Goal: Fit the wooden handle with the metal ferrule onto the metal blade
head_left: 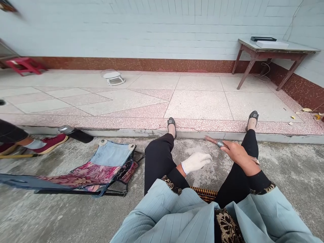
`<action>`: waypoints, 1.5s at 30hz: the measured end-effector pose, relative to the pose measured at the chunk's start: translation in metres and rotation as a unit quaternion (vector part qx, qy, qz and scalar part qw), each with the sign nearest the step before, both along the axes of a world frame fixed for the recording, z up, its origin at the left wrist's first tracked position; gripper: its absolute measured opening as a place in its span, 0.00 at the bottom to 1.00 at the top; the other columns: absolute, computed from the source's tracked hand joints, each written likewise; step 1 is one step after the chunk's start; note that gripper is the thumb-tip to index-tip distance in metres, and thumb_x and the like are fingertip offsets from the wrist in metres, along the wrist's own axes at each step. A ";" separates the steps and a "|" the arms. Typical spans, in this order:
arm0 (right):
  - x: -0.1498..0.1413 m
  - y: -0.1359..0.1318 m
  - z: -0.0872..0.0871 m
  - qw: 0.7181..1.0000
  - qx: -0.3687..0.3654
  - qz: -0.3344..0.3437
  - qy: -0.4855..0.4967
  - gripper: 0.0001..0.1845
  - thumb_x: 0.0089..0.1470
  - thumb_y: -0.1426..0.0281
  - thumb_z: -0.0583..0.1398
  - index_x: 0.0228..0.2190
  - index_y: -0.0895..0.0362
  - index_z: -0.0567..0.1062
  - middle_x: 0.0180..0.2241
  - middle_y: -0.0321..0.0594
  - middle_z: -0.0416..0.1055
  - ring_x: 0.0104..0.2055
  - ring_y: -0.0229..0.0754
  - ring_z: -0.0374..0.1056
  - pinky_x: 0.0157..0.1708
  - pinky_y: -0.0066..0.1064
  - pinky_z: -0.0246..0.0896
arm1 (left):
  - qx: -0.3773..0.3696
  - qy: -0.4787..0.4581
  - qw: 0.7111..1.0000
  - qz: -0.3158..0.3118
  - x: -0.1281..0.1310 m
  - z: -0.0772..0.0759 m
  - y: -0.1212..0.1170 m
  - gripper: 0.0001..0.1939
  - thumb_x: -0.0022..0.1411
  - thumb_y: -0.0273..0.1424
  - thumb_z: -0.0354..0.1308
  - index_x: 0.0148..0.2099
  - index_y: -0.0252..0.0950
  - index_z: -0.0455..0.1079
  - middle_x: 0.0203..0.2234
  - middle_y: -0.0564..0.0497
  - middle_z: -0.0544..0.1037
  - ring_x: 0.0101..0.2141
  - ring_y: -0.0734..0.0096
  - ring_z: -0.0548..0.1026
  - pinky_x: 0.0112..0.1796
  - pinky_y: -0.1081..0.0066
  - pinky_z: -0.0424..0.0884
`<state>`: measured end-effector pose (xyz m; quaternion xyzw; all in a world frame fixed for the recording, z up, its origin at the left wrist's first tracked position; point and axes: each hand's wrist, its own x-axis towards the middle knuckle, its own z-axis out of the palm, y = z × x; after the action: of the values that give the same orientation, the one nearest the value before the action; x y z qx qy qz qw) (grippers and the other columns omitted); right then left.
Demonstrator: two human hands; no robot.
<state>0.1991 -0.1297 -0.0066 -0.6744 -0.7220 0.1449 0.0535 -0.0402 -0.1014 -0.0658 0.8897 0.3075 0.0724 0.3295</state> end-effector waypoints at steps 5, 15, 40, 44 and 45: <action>-0.011 -0.013 -0.009 0.968 -0.184 0.165 -0.046 0.09 0.60 0.66 0.60 0.32 0.57 0.77 0.28 0.40 0.71 0.30 0.41 0.65 0.28 0.30 0.47 | 0.058 0.019 0.998 -0.020 -0.007 0.002 0.009 0.13 0.69 0.32 0.49 0.44 0.37 0.75 0.37 0.49 0.79 0.39 0.66 0.75 0.42 0.72 0.65; 0.000 -0.007 0.024 0.955 -0.016 0.112 0.273 0.19 0.62 0.60 0.55 0.48 0.55 0.77 0.35 0.39 0.76 0.35 0.42 0.68 0.36 0.32 0.61 | -0.098 -0.061 0.993 0.023 0.005 -0.008 0.003 0.16 0.70 0.36 0.47 0.39 0.33 0.73 0.31 0.51 0.75 0.33 0.70 0.71 0.38 0.73 0.64; -0.007 -0.021 0.024 0.957 -0.003 0.094 0.276 0.26 0.63 0.60 0.53 0.58 0.56 0.71 0.37 0.43 0.77 0.35 0.45 0.69 0.37 0.34 0.62 | -0.070 -0.078 0.993 0.054 -0.002 -0.010 0.010 0.17 0.70 0.40 0.48 0.43 0.33 0.72 0.36 0.48 0.76 0.38 0.66 0.73 0.42 0.71 0.66; -0.001 -0.005 0.031 0.980 0.090 -0.033 0.172 0.28 0.63 0.59 0.53 0.62 0.55 0.67 0.42 0.47 0.78 0.42 0.51 0.73 0.39 0.36 0.63 | -0.140 -0.074 0.986 -0.061 0.009 -0.007 -0.002 0.14 0.69 0.37 0.49 0.38 0.35 0.72 0.30 0.53 0.75 0.31 0.74 0.70 0.36 0.76 0.63; -0.001 0.000 0.031 0.988 0.092 -0.048 0.113 0.27 0.64 0.59 0.53 0.61 0.53 0.67 0.43 0.48 0.78 0.43 0.53 0.73 0.39 0.36 0.63 | -0.151 -0.080 0.982 -0.085 0.010 -0.005 -0.004 0.13 0.69 0.36 0.50 0.39 0.35 0.72 0.30 0.53 0.75 0.31 0.75 0.70 0.36 0.77 0.63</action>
<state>0.1979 -0.1297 0.0244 -0.6802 -0.6882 0.1504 0.2029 -0.0297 -0.1055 -0.0708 0.8441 0.2106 0.0676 0.4885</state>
